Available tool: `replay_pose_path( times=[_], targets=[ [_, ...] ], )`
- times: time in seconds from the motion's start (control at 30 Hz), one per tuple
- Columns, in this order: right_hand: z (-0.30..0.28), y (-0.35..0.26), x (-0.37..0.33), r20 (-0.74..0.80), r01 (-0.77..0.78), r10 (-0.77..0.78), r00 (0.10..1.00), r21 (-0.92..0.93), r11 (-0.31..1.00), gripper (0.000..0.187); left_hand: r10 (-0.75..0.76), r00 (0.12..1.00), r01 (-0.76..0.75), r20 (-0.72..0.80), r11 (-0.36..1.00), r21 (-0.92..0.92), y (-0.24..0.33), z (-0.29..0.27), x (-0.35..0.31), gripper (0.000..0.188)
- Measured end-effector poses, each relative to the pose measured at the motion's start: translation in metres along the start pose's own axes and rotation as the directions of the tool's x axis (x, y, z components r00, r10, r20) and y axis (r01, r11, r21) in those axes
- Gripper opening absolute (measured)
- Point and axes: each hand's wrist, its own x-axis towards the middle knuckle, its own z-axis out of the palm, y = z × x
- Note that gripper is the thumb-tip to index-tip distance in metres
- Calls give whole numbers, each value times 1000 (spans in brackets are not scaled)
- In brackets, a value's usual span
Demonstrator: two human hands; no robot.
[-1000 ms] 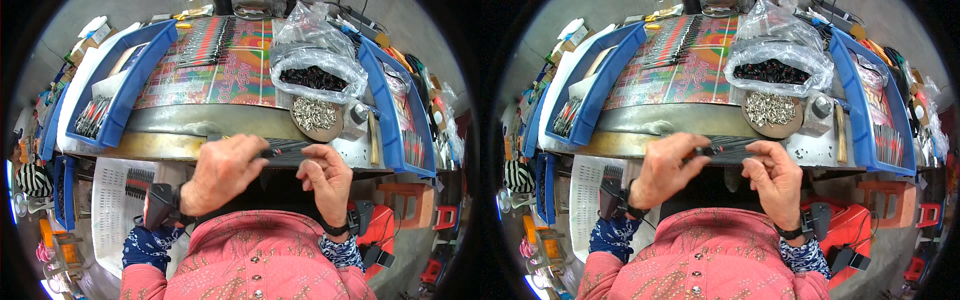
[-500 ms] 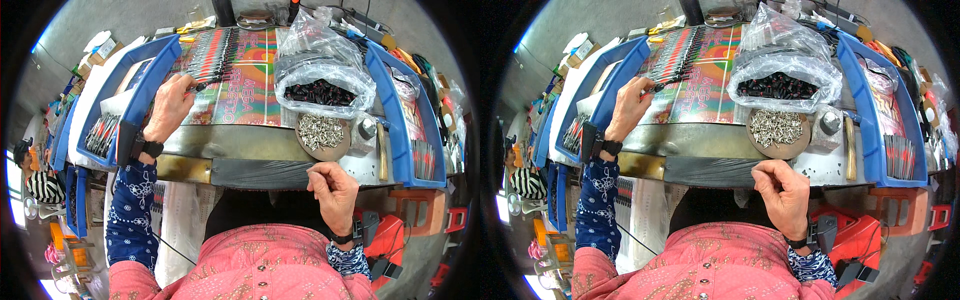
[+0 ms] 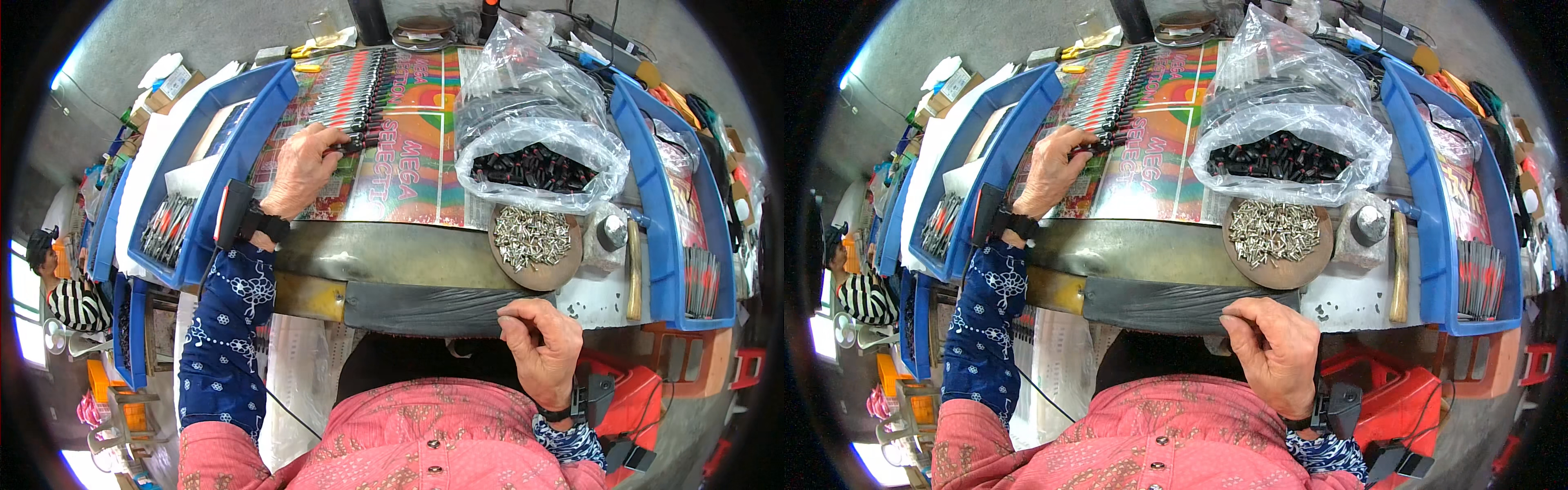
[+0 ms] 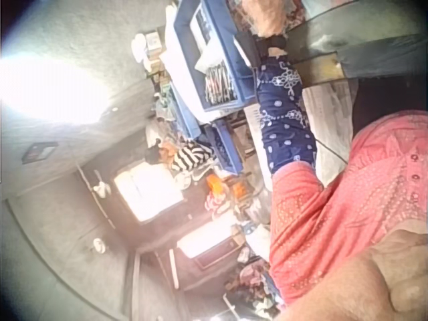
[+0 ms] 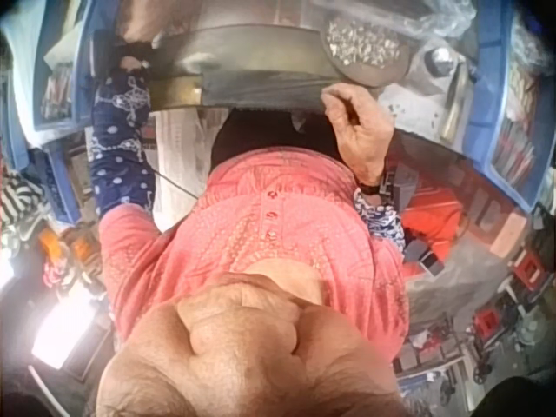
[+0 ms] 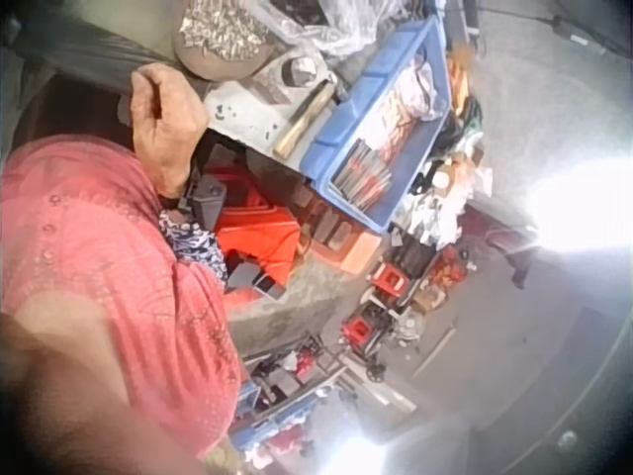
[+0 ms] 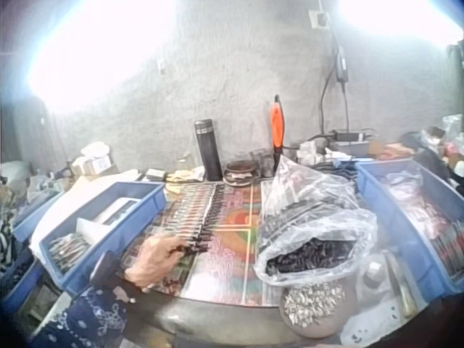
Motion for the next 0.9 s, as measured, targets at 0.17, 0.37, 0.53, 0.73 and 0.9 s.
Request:
replay_pose_path(
  times=[0.17, 0.37, 0.53, 0.73, 0.9],
  targets=[
    [1, -1, 2, -1, 19, -19, 1000, -13, 1000, 9, 24, 998, -25, -64, 1000, -8, -4, 6, 2, 21],
    [2, -3, 1, -10, 27, -28, 1000, -43, 999, 9, 15, 999, -12, -43, 998, 68, -7, 7, 3, 25],
    [2, -3, 0, -12, -6, 5, 1000, -39, 999, 8, 20, 992, -16, -124, 999, 33, -2, 4, -1, 24],
    [6, -4, -4, -44, -54, 51, 998, -70, 996, 6, 35, 994, -39, -108, 999, -31, 10, -21, -33, 18],
    [10, -2, -6, -67, -81, 79, 995, -30, 996, 3, 43, 987, -32, -155, 997, 73, 15, -60, -68, 14]
  ],
)
